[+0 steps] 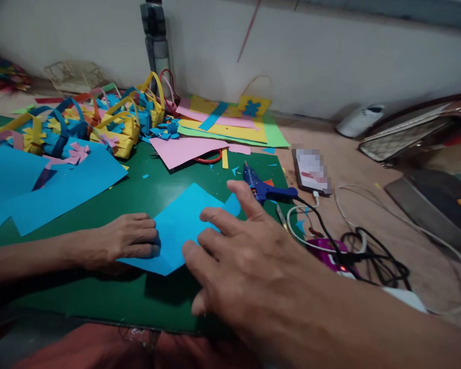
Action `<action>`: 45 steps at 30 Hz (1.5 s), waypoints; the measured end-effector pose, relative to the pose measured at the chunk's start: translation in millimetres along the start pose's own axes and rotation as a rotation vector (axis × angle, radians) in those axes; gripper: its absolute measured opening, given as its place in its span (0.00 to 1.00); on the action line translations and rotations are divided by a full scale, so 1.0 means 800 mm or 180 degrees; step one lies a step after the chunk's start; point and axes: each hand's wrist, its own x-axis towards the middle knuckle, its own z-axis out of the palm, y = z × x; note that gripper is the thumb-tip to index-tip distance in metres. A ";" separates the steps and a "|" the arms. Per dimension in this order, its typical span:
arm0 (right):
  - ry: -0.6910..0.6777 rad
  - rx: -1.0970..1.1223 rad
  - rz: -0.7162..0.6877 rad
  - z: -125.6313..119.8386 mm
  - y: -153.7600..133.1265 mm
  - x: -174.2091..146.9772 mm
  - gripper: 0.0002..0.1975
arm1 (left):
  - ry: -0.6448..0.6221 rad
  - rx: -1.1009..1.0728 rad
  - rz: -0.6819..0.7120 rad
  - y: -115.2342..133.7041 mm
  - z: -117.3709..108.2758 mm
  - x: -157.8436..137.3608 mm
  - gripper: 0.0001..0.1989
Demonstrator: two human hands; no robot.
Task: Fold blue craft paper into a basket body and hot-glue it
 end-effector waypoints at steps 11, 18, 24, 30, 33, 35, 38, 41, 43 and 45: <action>0.0300 -0.1142 -0.0855 0.009 0.048 0.015 0.19 | 0.0120 0.0077 -0.0714 0.042 0.018 0.042 0.08; -0.0656 -0.0698 -0.0540 0.011 0.096 0.051 0.14 | 0.0325 -0.0308 -0.0494 0.033 0.029 0.068 0.14; -0.0142 -0.0864 0.0283 0.011 0.095 0.057 0.19 | 0.0597 -0.0721 -0.0526 0.022 0.038 0.081 0.12; 0.0782 -0.0585 -0.0089 0.010 0.041 0.018 0.17 | 0.0540 -0.1031 -0.0376 0.026 0.034 0.096 0.12; 0.0348 -0.0087 -0.0115 0.034 0.026 0.006 0.16 | 0.0364 -0.1004 -0.0215 0.025 0.035 0.106 0.10; -0.0270 0.0182 0.0244 0.055 0.026 0.007 0.15 | 0.0248 -0.1010 -0.0026 0.025 0.038 0.112 0.09; -0.1033 0.0516 0.0548 0.081 0.033 0.013 0.13 | 0.0128 -0.1003 0.0186 0.029 0.039 0.114 0.09; -0.1231 0.0710 0.0516 0.094 0.039 0.013 0.10 | 0.0266 -0.0867 0.0213 0.038 0.032 0.101 0.09; -0.1109 0.0680 0.0413 0.098 0.040 0.007 0.10 | 0.0513 -0.0853 0.0280 0.039 0.021 0.084 0.08; -0.0984 0.0608 0.0297 0.100 0.041 -0.002 0.11 | 0.0992 -0.0812 -0.0105 0.030 0.008 0.063 0.08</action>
